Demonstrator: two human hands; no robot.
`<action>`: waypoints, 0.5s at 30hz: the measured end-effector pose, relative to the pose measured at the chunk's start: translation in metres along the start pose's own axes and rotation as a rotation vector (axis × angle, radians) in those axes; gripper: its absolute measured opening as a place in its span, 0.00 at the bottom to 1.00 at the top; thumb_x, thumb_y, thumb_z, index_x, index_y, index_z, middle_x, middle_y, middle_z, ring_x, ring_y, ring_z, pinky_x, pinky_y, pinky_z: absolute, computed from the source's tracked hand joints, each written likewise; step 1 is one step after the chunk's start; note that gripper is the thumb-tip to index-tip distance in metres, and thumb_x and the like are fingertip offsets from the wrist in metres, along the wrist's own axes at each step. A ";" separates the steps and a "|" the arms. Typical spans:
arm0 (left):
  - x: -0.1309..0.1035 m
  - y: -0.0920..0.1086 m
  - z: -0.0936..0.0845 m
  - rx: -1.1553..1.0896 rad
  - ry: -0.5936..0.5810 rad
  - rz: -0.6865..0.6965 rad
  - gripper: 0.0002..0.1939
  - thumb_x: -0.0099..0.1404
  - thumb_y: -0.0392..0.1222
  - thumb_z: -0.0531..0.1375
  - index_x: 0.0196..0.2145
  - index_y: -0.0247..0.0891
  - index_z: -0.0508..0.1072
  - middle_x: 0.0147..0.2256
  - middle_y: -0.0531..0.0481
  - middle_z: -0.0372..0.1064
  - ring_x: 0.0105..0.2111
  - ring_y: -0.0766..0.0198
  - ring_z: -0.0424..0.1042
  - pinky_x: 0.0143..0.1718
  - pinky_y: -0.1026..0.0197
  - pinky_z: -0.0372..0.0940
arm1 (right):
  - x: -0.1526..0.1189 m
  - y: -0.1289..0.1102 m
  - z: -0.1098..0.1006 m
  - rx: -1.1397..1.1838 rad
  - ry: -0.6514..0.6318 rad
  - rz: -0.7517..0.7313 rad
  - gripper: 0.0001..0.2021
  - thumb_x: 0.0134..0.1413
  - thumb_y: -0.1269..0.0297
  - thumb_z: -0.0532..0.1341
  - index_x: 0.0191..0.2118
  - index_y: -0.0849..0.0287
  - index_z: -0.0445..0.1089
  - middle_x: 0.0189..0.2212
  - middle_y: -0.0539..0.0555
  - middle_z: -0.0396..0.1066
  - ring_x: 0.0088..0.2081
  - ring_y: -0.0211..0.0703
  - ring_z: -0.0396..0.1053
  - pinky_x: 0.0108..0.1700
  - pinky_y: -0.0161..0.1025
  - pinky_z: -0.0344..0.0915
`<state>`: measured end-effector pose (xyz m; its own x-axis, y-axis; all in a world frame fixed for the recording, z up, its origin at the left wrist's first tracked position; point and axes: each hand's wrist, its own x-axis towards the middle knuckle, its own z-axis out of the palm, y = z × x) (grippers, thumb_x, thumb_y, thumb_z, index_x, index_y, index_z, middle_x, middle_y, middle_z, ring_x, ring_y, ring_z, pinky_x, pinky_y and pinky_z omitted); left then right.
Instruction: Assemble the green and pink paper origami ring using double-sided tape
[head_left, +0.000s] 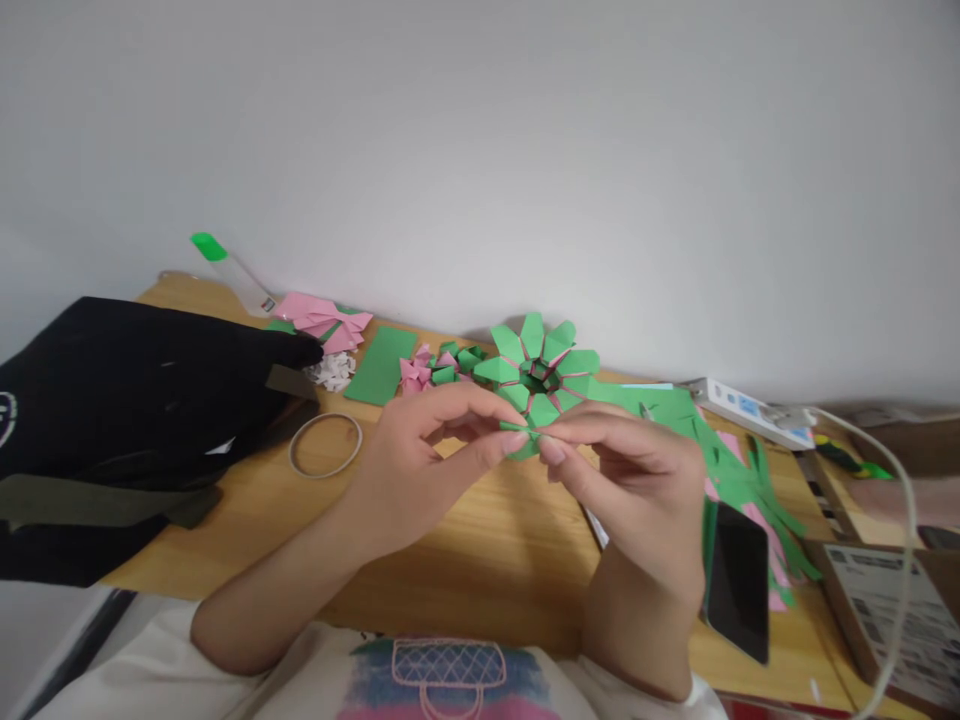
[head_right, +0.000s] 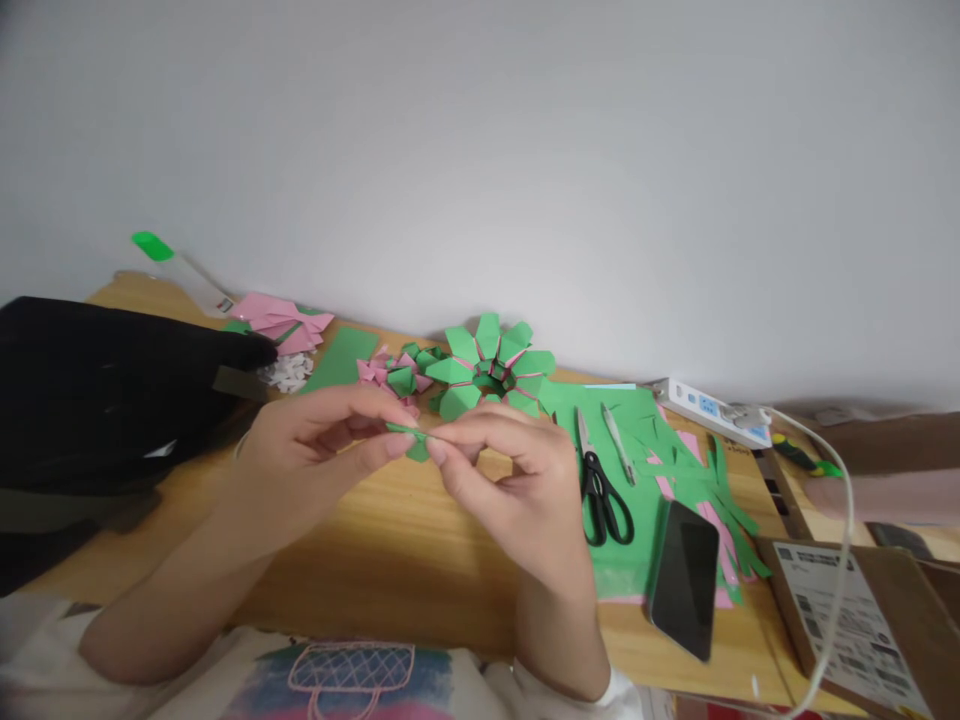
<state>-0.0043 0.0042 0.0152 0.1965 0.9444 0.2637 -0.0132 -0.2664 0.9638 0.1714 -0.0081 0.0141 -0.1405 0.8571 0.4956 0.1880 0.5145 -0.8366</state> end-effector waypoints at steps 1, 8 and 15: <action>0.000 0.000 0.000 -0.002 0.001 0.002 0.05 0.58 0.31 0.65 0.30 0.39 0.78 0.28 0.57 0.77 0.28 0.73 0.75 0.29 0.74 0.69 | 0.000 0.000 0.000 -0.009 0.003 0.001 0.08 0.54 0.76 0.65 0.34 0.55 0.78 0.22 0.46 0.71 0.25 0.35 0.68 0.28 0.35 0.66; 0.002 -0.001 0.000 0.011 0.000 0.038 0.05 0.60 0.32 0.64 0.27 0.39 0.77 0.28 0.54 0.75 0.31 0.68 0.74 0.32 0.67 0.70 | -0.002 -0.001 0.000 -0.050 -0.005 -0.007 0.08 0.54 0.75 0.65 0.35 0.52 0.77 0.22 0.46 0.72 0.25 0.37 0.69 0.29 0.37 0.67; -0.007 -0.013 -0.007 0.254 0.034 0.194 0.08 0.62 0.34 0.62 0.25 0.39 0.75 0.25 0.54 0.74 0.28 0.67 0.72 0.28 0.67 0.67 | 0.000 0.004 0.002 -0.261 -0.188 -0.070 0.04 0.57 0.72 0.63 0.36 0.55 0.74 0.27 0.49 0.72 0.28 0.36 0.70 0.31 0.35 0.66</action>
<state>-0.0119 0.0026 0.0010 0.1813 0.8762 0.4465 0.1991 -0.4774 0.8559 0.1699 -0.0059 0.0099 -0.3340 0.8125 0.4777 0.4108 0.5817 -0.7020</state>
